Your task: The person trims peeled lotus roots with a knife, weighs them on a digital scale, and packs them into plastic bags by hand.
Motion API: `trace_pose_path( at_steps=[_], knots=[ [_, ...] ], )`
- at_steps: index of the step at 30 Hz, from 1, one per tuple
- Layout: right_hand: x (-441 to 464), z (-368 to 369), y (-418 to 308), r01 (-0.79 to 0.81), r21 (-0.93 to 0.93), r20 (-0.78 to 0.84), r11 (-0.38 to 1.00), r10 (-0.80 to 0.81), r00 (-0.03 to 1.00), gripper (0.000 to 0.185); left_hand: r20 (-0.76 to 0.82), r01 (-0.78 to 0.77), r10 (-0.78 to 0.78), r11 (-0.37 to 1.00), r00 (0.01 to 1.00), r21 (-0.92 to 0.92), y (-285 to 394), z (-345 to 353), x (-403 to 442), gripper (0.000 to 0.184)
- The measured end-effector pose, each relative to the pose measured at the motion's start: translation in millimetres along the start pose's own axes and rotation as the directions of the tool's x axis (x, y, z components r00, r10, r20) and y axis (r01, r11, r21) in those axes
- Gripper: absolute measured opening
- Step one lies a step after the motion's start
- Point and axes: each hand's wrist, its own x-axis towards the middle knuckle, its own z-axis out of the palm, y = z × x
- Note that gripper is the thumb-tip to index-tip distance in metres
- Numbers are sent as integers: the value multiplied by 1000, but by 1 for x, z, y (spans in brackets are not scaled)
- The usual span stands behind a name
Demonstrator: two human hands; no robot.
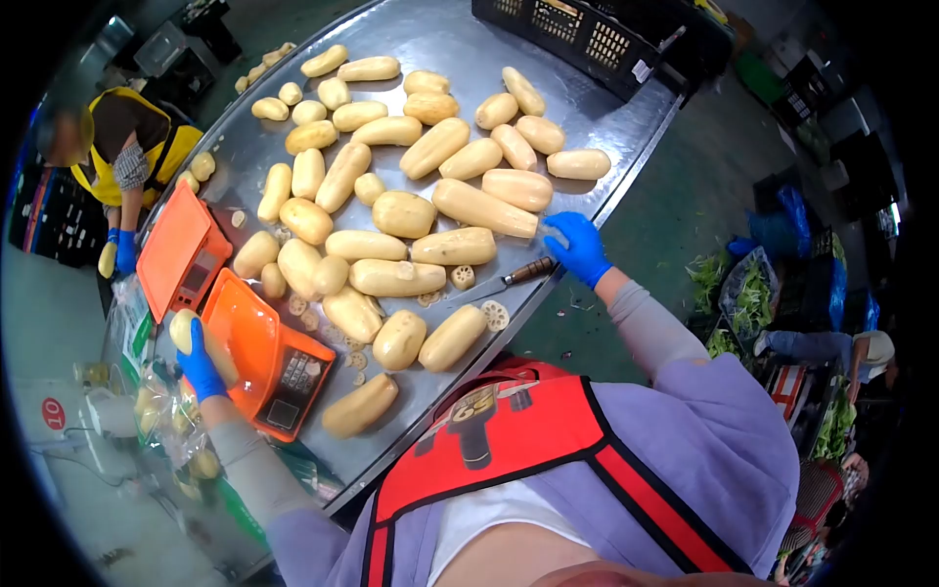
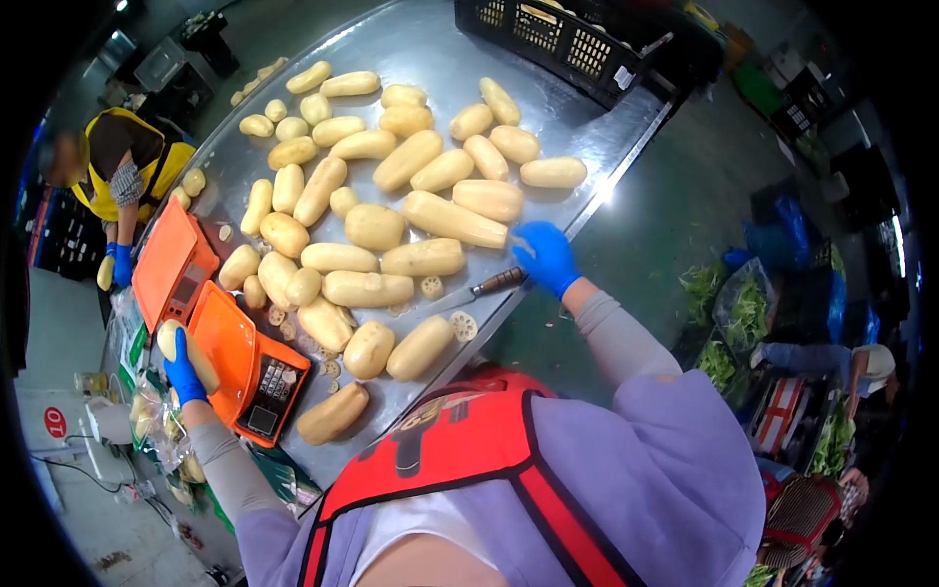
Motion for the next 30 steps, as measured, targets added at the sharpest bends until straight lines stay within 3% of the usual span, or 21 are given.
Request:
trace_pose_path(
  at_steps=[2, 3, 5, 6, 9, 11, 15, 17, 19, 21, 23, 24, 26, 27, 30],
  knots=[
    [16, -9, 14, -29, 7, -30, 1000, 29, 999, 32, 26, -23, 18, 982, 1000, 188, -10, -12, 10, 67],
    [24, -10, 22, -59, 16, -68, 998, 60, 996, 33, 15, -10, 7, 980, 1000, 197, -12, -14, 9, 67],
    [44, -1, 47, -9, 8, -79, 1000, 10, 997, 32, -80, 109, -82, 880, 993, 462, -16, -13, 10, 78],
    [55, 1, 50, -17, -43, -90, 999, 14, 996, 31, -134, 112, -39, 793, 990, 599, -29, -16, 18, 86],
    [106, 11, 63, -82, 198, -120, 977, 108, 987, 30, -131, 137, -75, 816, 989, 562, -25, -17, 13, 86],
    [130, 17, 69, -39, 115, -145, 993, 55, 988, 31, -174, 160, -70, 794, 982, 586, -27, -18, 13, 86],
    [168, 21, 61, -25, 68, -82, 997, 31, 996, 35, -2, 121, -124, 959, 992, 256, -30, -33, 7, 80],
    [188, 29, 81, -37, 90, -73, 995, 44, 996, 39, -41, 137, -132, 972, 990, 190, -14, -34, -13, 84],
    [210, 37, 105, -174, 165, -156, 971, 200, 967, 45, -53, 163, -155, 958, 987, 237, -2, -40, -36, 78],
    [233, 39, 124, -361, 34, -63, 932, 362, 930, 65, -117, 96, -72, 973, 991, 211, -2, -53, -56, 73],
    [250, 48, 138, -460, -11, 2, 888, 460, 888, 70, -165, 114, -80, 971, 983, 212, 2, -55, -80, 70],
    [258, 54, 146, -456, -4, 13, 890, 456, 890, 70, -206, 129, -85, 969, 975, 211, 5, -55, -91, 68],
    [265, 65, 161, -525, 202, 96, 827, 517, 851, 74, -221, 140, -83, 958, 972, 252, 8, -56, -108, 68],
    [271, 55, 159, -569, 154, 227, 808, 531, 816, 84, -223, 145, -81, 948, 971, 284, 9, -56, -119, 68],
    [276, 49, 160, -571, 282, 224, 771, 526, 820, 75, -250, 162, -88, 942, 964, 295, 36, -40, -148, 67]
  ],
)
